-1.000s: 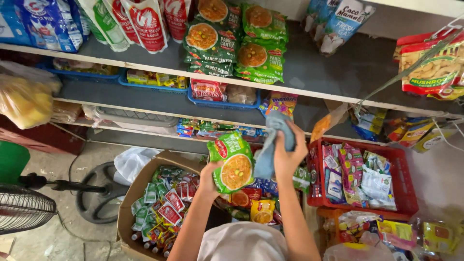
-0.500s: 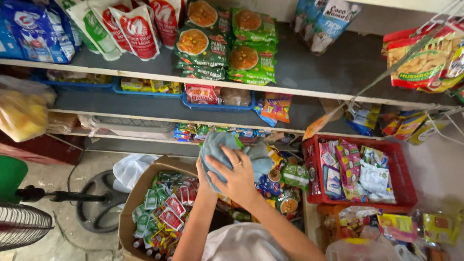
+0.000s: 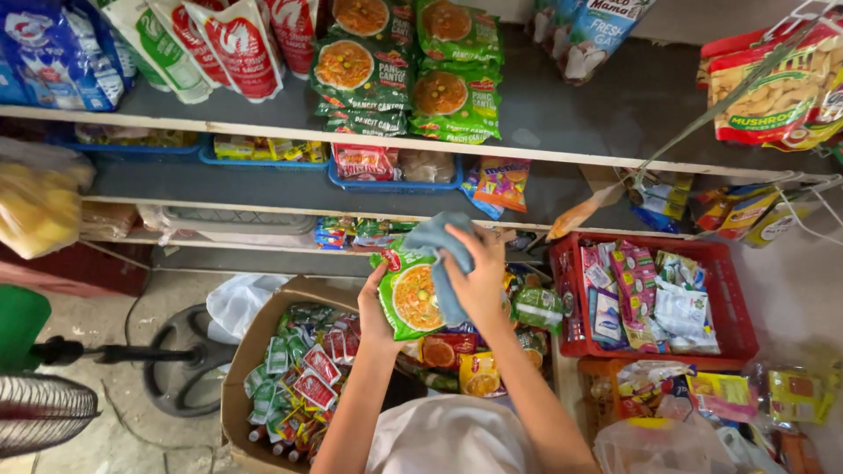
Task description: Wiping down and organizing various food packets on retail shelves and in bins.
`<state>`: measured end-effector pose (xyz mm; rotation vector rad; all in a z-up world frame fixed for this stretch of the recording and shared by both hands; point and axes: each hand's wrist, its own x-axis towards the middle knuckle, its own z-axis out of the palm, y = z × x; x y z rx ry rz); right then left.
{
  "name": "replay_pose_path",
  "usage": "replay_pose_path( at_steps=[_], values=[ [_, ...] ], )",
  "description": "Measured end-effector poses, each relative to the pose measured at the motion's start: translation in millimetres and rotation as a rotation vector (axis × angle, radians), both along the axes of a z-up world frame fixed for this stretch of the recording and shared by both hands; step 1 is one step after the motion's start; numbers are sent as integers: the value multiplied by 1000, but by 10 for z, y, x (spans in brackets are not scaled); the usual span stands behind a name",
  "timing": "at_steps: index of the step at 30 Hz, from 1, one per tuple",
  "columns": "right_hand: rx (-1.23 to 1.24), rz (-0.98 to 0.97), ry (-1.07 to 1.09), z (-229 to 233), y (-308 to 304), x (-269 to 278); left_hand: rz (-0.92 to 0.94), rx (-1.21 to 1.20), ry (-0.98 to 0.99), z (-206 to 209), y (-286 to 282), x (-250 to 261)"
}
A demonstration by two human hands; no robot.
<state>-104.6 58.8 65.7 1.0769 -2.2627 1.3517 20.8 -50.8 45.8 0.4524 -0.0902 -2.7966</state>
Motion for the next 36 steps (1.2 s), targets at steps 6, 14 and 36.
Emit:
replay_pose_path(
  at_steps=[6, 14, 36],
  values=[
    [-124, -48, -121, 517, 112, -105, -19, -32, 15, 169, -105, 58],
    [69, 150, 256, 757, -179, 686, 255, -270, -14, -454, 22, -138],
    [-30, 144, -157, 514, 254, 145, 116, -83, 23, -33, -29, -320]
  ],
)
